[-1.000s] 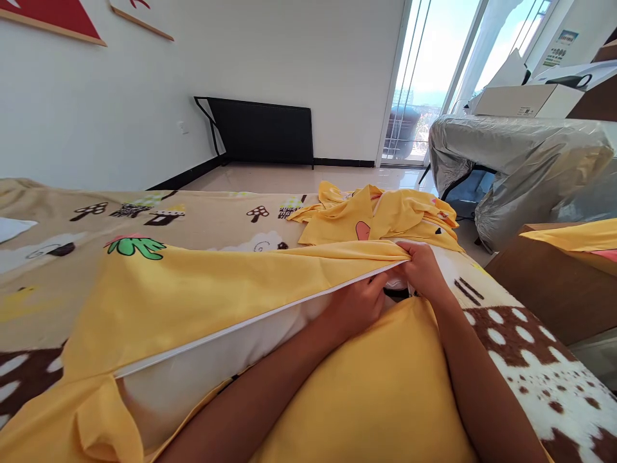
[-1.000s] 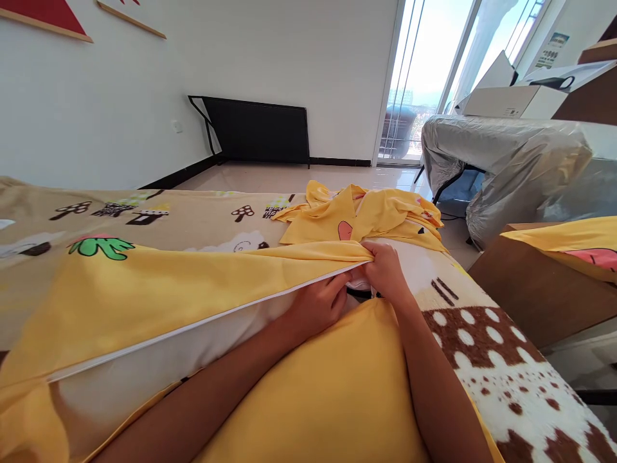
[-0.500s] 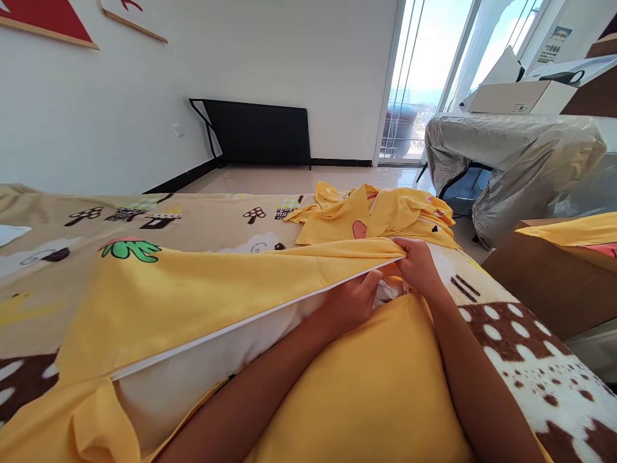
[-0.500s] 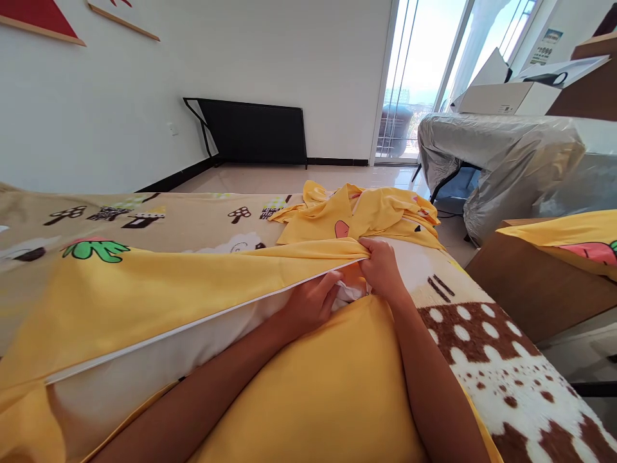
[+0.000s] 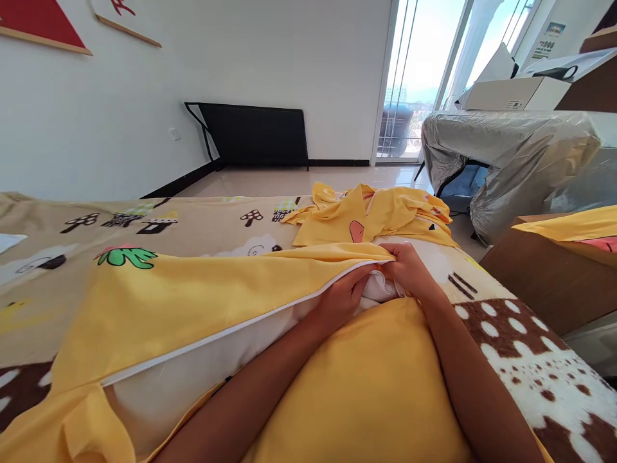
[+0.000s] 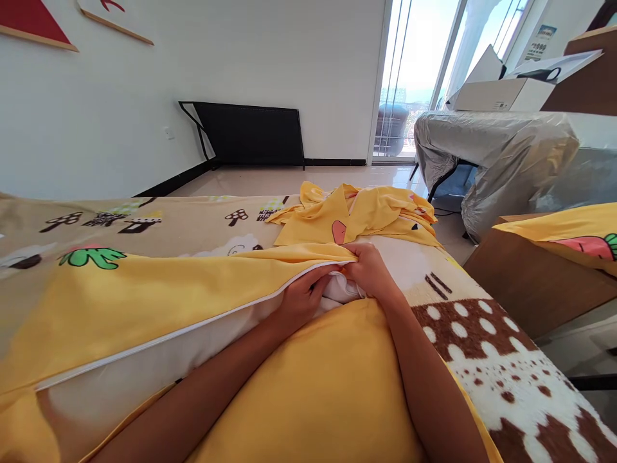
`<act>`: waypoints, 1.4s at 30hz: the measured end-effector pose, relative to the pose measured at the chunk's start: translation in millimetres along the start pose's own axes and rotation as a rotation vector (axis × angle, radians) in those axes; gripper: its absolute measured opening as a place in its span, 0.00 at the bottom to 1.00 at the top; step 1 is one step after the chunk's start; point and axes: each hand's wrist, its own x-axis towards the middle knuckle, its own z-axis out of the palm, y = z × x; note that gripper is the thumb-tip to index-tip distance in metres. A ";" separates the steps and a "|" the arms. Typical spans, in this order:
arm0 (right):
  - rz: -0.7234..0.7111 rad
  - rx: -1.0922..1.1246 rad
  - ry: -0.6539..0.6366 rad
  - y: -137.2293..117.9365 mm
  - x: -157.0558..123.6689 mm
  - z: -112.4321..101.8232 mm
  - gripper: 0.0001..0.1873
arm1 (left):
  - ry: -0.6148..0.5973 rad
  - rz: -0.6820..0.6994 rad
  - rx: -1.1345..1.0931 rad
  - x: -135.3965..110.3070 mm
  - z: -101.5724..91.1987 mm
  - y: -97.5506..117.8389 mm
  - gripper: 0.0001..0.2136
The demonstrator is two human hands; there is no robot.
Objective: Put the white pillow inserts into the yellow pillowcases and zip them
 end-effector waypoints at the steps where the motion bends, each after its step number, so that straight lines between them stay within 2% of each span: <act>1: 0.009 0.023 -0.007 -0.2 -0.2 0.3 0.04 | -0.011 0.018 0.021 0.4 -0.1 -0.2 0.15; 5: 0.016 0.051 -0.016 -0.1 0.0 0.3 0.04 | -0.048 0.065 0.122 1.9 -0.3 -0.3 0.16; 10: 0.031 0.033 0.006 -0.9 0.3 0.9 0.06 | -0.075 -0.001 0.113 2.1 1.1 0.4 0.16; 15: 0.059 0.062 0.023 0.3 1.1 3.5 0.08 | 0.023 -0.262 -0.050 5.3 3.6 3.4 0.12; 19: 0.028 0.082 0.031 3.5 2.6 5.6 0.10 | 0.065 -0.444 -0.156 10.4 4.4 9.5 0.11; 24: 0.050 0.068 -0.020 4.1 2.2 8.1 0.13 | 0.013 -0.595 -0.267 19.1 1.1 21.4 0.08; 31: 0.061 0.103 -0.028 7.8 2.4 10.0 0.14 | 0.032 -0.543 -0.410 18.5 0.6 19.5 0.12; 37: 0.095 0.121 -0.063 8.8 1.6 13.3 0.14 | 0.059 -0.589 -0.333 16.5 2.5 16.2 0.11; 42: 0.058 0.285 -0.097 6.3 1.6 15.2 0.10 | 0.075 -0.581 -0.228 16.2 0.1 19.1 0.12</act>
